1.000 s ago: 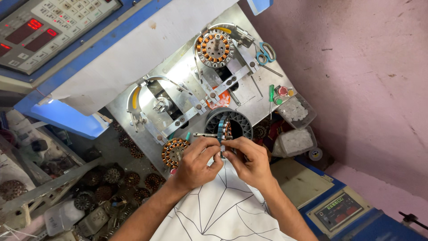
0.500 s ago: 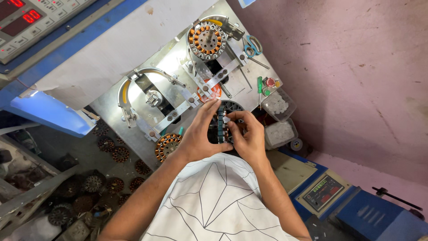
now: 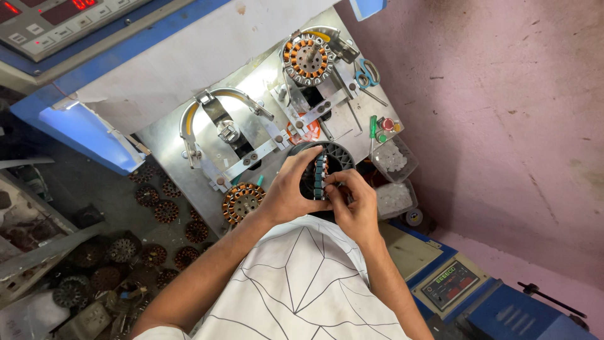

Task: The person prepares electric motor components by inserting paper insulation into slots and winding copper wire using a specialized machine.

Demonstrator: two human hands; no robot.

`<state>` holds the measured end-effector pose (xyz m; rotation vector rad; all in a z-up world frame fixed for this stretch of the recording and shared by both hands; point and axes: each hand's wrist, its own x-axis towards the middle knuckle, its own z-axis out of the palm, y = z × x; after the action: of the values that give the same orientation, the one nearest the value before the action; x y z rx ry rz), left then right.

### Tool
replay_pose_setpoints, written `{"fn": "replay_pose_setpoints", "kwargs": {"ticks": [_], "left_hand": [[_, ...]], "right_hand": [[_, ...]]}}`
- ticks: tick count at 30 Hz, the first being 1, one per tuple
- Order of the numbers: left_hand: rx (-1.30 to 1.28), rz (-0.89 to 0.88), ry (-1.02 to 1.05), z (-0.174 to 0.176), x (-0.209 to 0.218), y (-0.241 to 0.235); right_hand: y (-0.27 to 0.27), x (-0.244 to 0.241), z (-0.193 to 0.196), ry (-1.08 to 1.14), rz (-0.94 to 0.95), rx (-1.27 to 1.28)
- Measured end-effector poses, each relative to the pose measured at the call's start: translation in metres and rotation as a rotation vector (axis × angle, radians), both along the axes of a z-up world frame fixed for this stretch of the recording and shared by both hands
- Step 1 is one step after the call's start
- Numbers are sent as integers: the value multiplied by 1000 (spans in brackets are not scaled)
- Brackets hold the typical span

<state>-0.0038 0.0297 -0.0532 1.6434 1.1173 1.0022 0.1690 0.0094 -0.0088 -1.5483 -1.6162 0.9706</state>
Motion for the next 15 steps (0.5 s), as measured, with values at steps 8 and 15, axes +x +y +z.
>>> {"fn": "replay_pose_setpoints", "kwargs": {"ticks": [8,15], "left_hand": [[-100,189,-134,0,0,-27],[-171,188,-254,-3,-1,-27]], "right_hand": [[4,1,-6,27,37,84],[0,-5,-1,-35,89,165]]}}
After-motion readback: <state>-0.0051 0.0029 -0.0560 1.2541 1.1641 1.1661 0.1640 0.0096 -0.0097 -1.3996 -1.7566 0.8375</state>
